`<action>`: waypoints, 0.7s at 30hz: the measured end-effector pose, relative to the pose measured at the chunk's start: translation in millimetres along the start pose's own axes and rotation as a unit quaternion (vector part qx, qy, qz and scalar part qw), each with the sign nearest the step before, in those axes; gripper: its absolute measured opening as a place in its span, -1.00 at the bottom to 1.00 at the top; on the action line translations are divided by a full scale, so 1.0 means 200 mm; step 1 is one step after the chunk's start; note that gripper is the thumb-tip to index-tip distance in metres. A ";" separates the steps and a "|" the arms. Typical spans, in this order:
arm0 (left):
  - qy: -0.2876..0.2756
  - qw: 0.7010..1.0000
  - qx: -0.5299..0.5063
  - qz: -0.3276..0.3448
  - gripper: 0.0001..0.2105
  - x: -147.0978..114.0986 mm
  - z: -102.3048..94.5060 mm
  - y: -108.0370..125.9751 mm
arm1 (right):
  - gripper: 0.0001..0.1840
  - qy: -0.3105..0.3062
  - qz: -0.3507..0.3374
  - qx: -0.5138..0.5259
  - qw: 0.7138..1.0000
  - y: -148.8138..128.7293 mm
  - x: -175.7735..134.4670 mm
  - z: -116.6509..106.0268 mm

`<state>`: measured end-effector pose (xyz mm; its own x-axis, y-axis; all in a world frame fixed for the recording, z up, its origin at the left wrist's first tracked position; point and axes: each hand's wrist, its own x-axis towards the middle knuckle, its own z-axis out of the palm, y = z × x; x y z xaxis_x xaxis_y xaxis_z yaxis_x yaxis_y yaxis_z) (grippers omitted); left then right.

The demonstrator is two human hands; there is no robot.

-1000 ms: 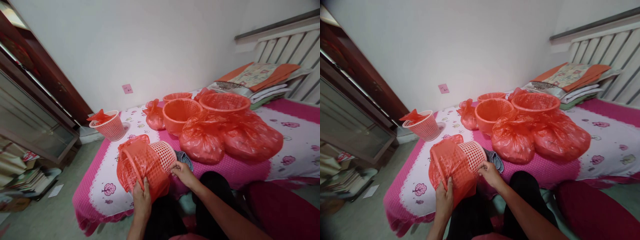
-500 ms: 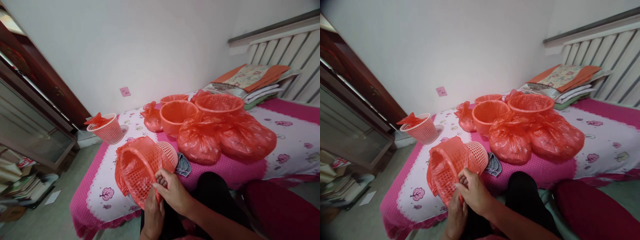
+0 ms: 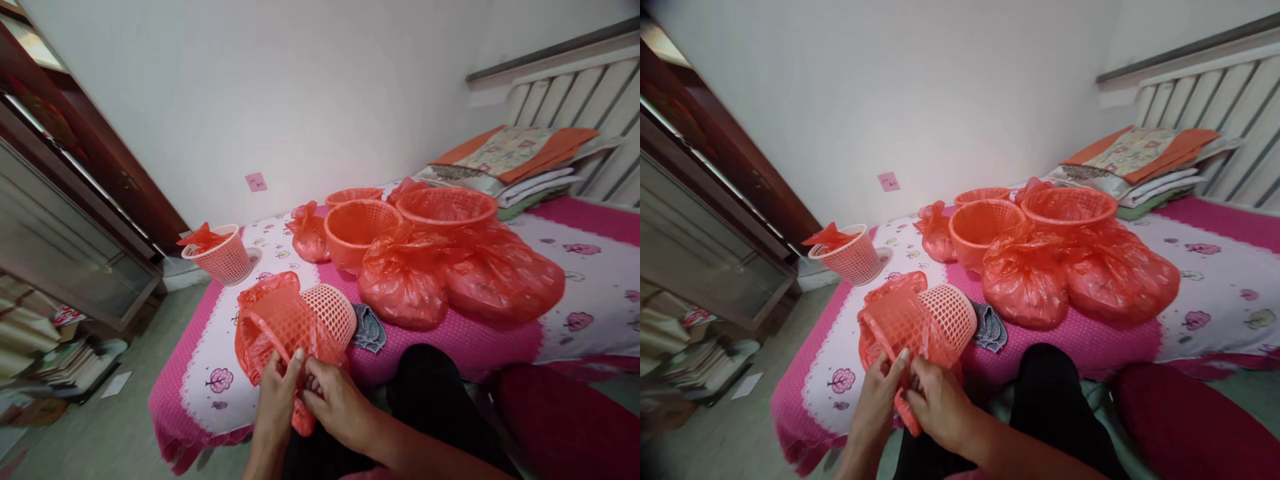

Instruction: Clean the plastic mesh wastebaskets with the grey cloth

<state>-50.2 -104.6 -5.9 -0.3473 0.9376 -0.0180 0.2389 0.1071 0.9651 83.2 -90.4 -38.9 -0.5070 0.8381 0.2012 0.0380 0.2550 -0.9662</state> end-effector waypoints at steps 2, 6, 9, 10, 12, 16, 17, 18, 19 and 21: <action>0.050 0.999 0.007 -0.005 -0.59 0.02 0.07 -0.02 | -0.85 -0.041 -0.002 0.007 0.999 0.01 0.00 -0.02; 0.105 0.994 -0.010 0.021 -0.60 0.03 0.14 -0.10 | -0.93 0.059 -0.009 -0.001 0.998 0.07 0.04 -0.18; 0.107 0.994 -0.032 0.017 -0.57 0.02 0.15 -0.12 | -0.89 0.187 -0.017 -0.028 0.982 0.16 0.09 -0.31; 0.105 0.994 -0.034 0.013 -0.55 0.02 0.15 -0.13 | -0.86 0.195 -0.008 -0.026 0.980 0.20 0.11 -0.33; 0.096 0.995 -0.033 0.007 -0.54 0.01 0.15 -0.12 | -0.80 0.172 0.022 -0.004 0.985 0.26 0.13 -0.34; 0.095 0.995 -0.024 0.024 -0.58 0.01 0.15 -0.13 | -0.71 0.125 0.065 0.074 0.987 0.32 0.15 -0.25; 0.098 0.995 -0.020 0.029 -0.59 0.02 0.14 -0.14 | -0.68 0.125 0.065 0.091 0.986 0.33 0.15 -0.23; 0.101 0.994 -0.014 0.031 -0.60 0.02 0.14 -0.15 | -0.66 0.126 0.063 0.104 0.985 0.33 0.15 -0.23; 0.102 0.994 -0.009 0.032 -0.60 0.03 0.13 -0.16 | -0.65 0.128 0.059 0.112 0.984 0.34 0.15 -0.23; 0.109 0.993 -0.001 0.037 -0.60 0.04 0.11 -0.18 | -0.62 0.138 0.055 0.116 0.982 0.36 0.14 -0.25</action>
<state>-40.3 -94.0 -45.9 -0.5165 0.8492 0.1101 0.2690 0.0388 0.9624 113.9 -24.0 -95.1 -0.2576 0.9613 0.0980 -0.1331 0.0651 -0.9890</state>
